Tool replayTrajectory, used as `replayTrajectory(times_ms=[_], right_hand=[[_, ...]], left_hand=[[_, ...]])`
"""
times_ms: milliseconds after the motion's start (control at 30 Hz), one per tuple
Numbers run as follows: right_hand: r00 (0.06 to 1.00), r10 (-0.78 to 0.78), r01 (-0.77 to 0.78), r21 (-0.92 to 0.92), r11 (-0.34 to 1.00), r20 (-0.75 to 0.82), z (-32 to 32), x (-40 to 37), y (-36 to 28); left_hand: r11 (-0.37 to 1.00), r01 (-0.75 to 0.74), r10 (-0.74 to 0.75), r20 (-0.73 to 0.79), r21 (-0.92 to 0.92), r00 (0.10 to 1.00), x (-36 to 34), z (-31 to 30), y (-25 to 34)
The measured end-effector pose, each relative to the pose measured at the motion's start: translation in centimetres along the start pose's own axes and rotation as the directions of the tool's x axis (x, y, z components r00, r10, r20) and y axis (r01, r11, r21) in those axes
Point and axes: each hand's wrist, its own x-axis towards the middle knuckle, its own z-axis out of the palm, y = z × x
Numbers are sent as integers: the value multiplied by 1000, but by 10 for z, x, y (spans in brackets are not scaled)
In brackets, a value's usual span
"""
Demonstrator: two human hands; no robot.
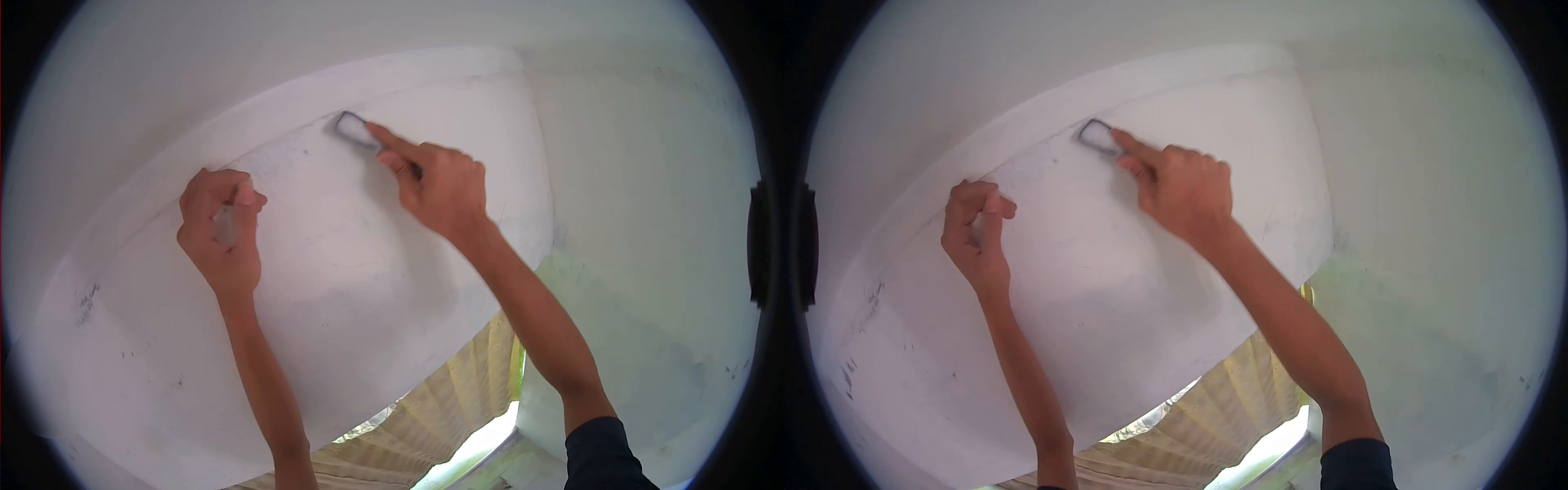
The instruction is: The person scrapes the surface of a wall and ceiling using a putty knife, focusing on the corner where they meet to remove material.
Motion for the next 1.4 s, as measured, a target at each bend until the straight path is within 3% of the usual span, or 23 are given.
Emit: replayTrajectory(times_ms=[100,233,300,400,467,533,600,733,800,833,900,1000,1133,1267,1400], right_hand=[[999,45,-45,10,999,-16,-1,6,10],[996,73,-73,-16,997,-43,8,-2,-1],[997,40,-40,5,999,-63,14,-6,-7],[991,-73,64,-84,994,-114,21,-5,8],[993,115,-113,-50,992,19,2,4,17],[983,173,-174,10,985,56,4,2,5],[979,187,-190,35,981,78,0,-5,-9],[995,63,-60,-46,997,75,10,-5,-18],[983,182,-183,15,983,29,-1,3,11],[963,243,-253,87,963,116,-10,8,17],[978,201,-203,27,979,49,-2,6,5],[992,121,-119,-74,990,18,3,-7,-6],[999,37,-35,-97,995,15,3,-4,2],[983,177,-174,-58,983,43,4,-3,2],[981,194,-191,75,979,-24,15,-13,-14]], left_hand=[[975,128,-137,-34,-179,990,0,1,4],[985,103,-106,-14,-139,994,0,1,5],[972,161,-167,-17,-173,986,0,1,6],[993,77,-79,-12,-94,997,0,-2,2],[988,71,-72,0,-134,997,-2,-3,2],[983,99,-104,-20,-153,994,-1,-1,3],[973,169,-173,-13,-155,985,-2,0,7],[994,46,-48,-21,-94,999,0,-3,-1],[992,50,-52,-12,-118,999,-1,-6,-2],[982,100,-105,-18,-157,994,-1,-5,0],[950,206,-216,-21,-236,976,-1,0,7],[997,57,-57,-5,-54,998,-3,0,0],[996,66,-67,-13,-65,998,-2,-3,1],[993,66,-67,-4,-102,998,0,-1,2],[992,78,-78,-5,-97,997,-4,0,4]])
